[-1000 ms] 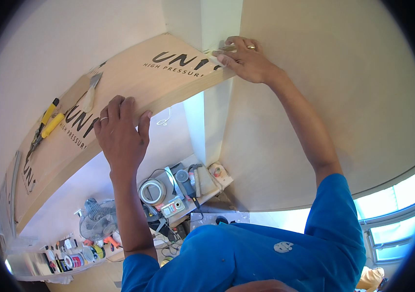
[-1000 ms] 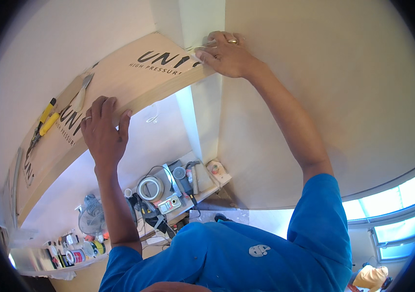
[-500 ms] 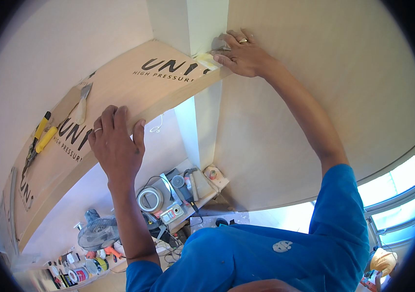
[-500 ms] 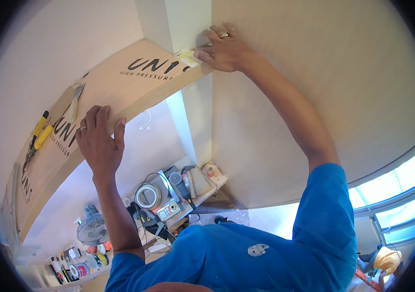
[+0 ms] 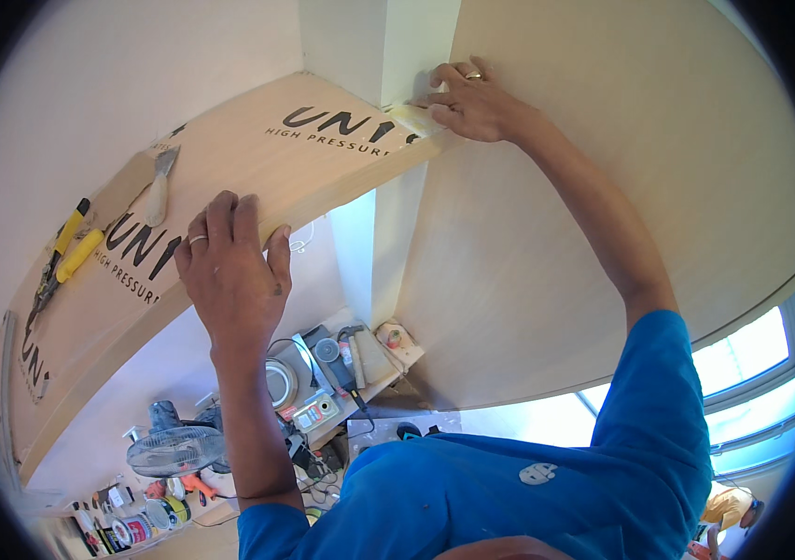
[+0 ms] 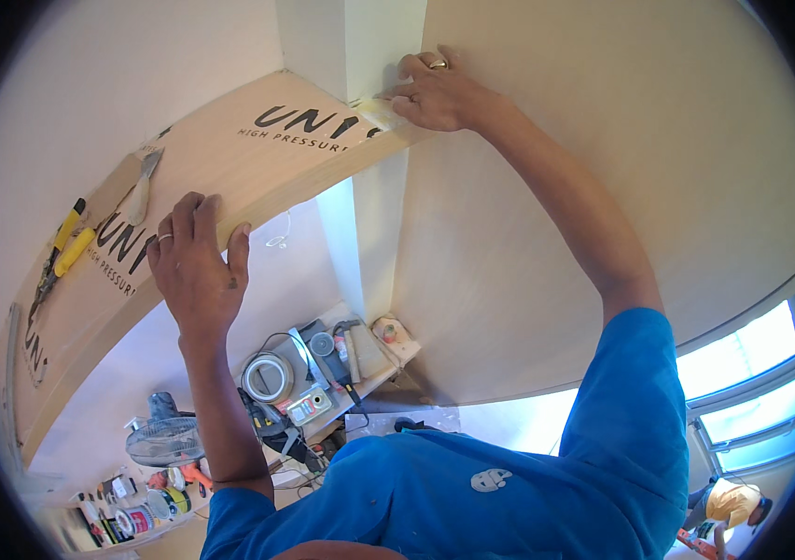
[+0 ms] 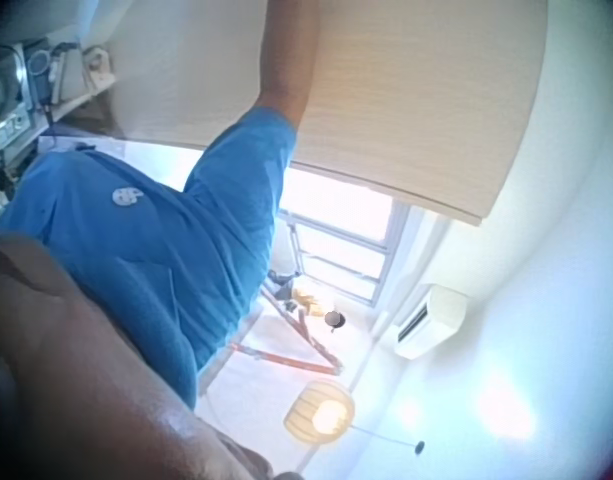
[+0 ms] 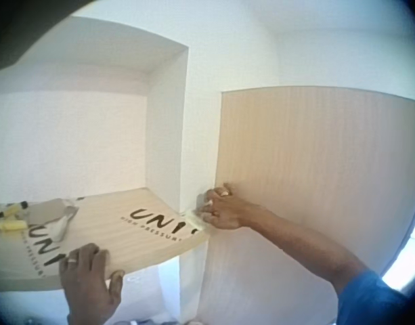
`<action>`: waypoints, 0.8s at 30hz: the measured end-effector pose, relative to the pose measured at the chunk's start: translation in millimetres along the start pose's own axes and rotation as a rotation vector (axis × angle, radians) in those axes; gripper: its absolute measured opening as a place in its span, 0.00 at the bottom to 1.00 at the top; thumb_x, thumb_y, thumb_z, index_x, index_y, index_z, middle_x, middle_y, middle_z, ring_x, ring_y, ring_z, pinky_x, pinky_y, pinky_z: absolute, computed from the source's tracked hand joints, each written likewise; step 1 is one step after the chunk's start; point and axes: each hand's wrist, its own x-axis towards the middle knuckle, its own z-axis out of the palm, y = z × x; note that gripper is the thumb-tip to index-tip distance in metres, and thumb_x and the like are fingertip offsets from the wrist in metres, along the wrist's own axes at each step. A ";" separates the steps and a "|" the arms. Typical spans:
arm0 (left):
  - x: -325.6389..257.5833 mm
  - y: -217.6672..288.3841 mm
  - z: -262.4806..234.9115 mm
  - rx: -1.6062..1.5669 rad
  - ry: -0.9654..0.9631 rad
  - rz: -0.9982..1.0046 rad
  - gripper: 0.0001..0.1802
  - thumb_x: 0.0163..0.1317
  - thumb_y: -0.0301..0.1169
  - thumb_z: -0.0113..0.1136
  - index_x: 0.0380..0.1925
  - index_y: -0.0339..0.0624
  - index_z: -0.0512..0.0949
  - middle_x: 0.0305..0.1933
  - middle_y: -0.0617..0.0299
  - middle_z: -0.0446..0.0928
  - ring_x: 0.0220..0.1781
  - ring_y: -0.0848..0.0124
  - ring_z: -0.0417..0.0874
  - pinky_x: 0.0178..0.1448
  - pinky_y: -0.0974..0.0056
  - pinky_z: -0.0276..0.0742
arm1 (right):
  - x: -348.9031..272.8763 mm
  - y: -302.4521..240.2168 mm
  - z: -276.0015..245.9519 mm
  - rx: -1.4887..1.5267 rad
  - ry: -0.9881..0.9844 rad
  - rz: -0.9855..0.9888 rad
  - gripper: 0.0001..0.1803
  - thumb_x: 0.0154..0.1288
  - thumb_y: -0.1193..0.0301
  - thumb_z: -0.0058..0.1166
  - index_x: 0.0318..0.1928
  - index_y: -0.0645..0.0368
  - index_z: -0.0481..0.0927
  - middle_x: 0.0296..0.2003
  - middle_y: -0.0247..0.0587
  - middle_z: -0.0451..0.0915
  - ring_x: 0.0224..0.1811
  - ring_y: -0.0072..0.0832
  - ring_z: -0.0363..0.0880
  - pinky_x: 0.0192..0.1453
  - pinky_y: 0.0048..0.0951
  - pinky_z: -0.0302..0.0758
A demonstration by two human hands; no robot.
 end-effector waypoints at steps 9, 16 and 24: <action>0.2 0.0 -0.6 -0.011 -0.013 -0.017 0.26 0.64 0.42 0.71 0.60 0.44 0.80 0.63 0.58 0.78 0.67 0.55 0.77 0.67 0.46 0.70 | 4.9 3.6 0.2 -0.212 -0.053 0.046 0.31 0.78 0.51 0.33 0.67 0.37 0.86 0.64 0.50 0.73 0.77 0.44 0.63 0.88 0.60 0.40; -0.8 -2.2 -0.3 -0.006 0.004 0.012 0.25 0.66 0.41 0.70 0.60 0.44 0.80 0.62 0.57 0.79 0.64 0.53 0.79 0.63 0.47 0.71 | 12.2 9.4 7.7 -0.410 0.000 0.026 0.25 0.71 0.58 0.43 0.57 0.45 0.92 0.64 0.49 0.75 0.77 0.43 0.65 0.88 0.62 0.41; -2.2 -2.1 -1.2 -0.009 0.009 0.039 0.25 0.66 0.42 0.70 0.59 0.45 0.80 0.62 0.59 0.79 0.63 0.56 0.80 0.62 0.47 0.72 | 10.6 10.4 0.8 -0.466 -0.121 0.050 0.18 0.69 0.69 0.51 0.50 0.44 0.93 0.68 0.46 0.72 0.81 0.42 0.62 0.88 0.64 0.39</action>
